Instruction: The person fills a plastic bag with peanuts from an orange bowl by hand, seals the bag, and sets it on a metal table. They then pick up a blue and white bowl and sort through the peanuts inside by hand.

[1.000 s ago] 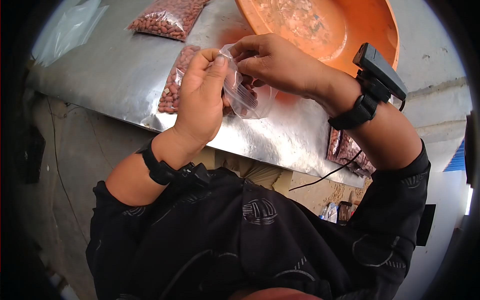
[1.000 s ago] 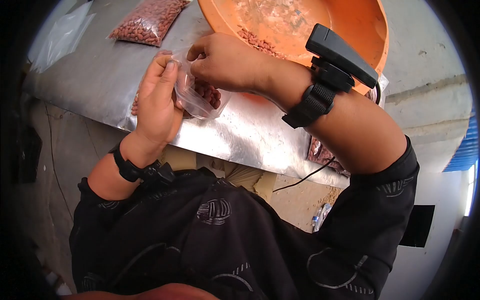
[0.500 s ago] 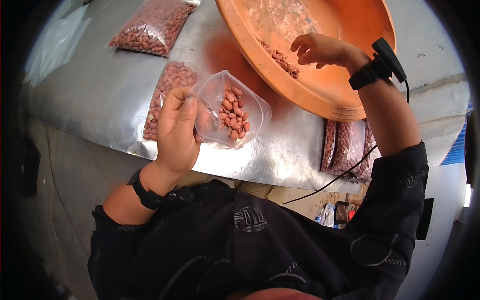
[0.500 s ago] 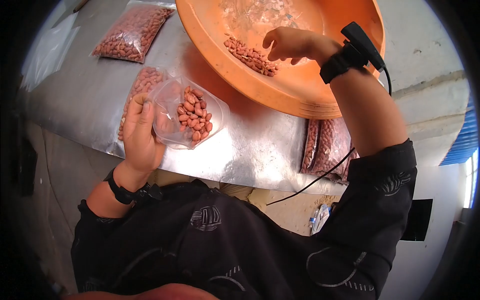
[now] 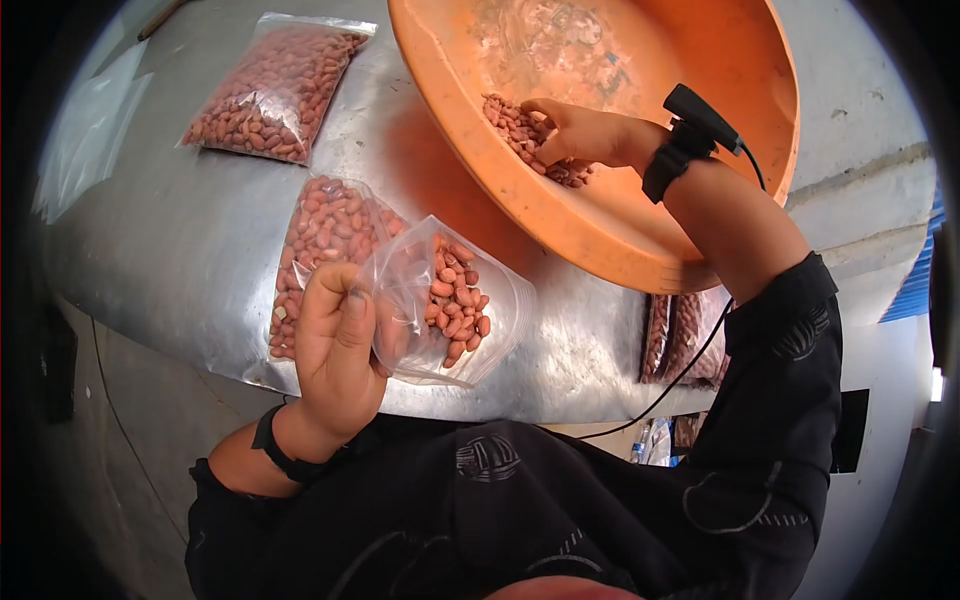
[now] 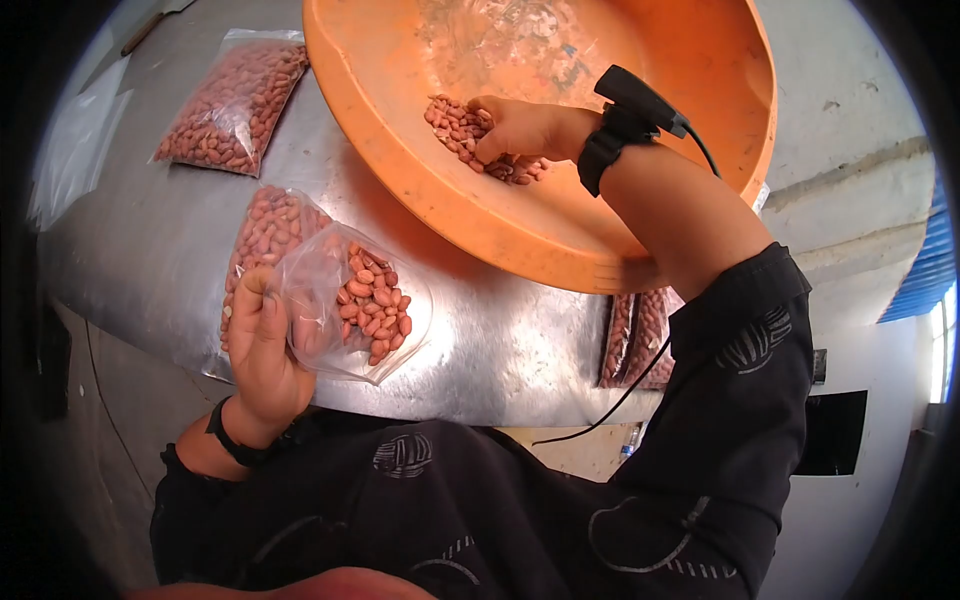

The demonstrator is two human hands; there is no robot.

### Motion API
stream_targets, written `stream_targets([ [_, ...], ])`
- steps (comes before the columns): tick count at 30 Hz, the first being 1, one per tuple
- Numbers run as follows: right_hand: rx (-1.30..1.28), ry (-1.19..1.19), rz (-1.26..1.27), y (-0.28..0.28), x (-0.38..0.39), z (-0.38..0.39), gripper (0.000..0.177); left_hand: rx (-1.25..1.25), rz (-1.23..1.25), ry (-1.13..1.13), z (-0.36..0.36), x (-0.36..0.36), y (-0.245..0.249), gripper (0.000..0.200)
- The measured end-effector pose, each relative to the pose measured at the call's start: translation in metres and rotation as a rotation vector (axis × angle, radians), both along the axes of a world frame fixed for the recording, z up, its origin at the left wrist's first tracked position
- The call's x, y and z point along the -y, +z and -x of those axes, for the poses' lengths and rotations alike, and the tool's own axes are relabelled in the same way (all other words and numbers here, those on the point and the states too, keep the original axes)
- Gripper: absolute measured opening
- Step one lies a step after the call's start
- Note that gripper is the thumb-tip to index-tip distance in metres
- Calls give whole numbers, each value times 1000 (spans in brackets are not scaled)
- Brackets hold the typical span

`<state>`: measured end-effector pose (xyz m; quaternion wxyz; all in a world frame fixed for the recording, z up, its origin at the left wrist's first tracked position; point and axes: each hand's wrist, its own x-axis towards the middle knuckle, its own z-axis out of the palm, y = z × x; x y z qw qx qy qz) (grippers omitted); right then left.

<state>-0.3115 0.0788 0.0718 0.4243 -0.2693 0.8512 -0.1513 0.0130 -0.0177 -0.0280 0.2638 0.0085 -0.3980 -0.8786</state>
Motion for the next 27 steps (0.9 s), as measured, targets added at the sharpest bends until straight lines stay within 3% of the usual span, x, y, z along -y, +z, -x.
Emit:
stream_targets([
  [2,34,-45,-30,10,11,-11,77,23,2,15,-1,-1,3,14],
  [5,-190,85,135,-12,18,-13,70,-25,11,-13,0,1,-4,14],
  [8,-282,196,34,-12,24,-24,61,-27,19,1,1,0,-4,15],
  [11,-696,433,337,-58,14,8,47,-33,79,20,1,1,-5,16],
  [14,-960,436,182,-65,9,6,37,-27,101,33,2,0,-6,17],
  [20,-724,296,50,-37,15,-8,30,-37,124,21,3,3,-7,19],
  [23,-825,461,97,-45,10,16,25,-28,146,40,4,3,-6,19],
  [27,-802,460,141,-27,4,22,19,16,122,37,3,3,0,19],
])
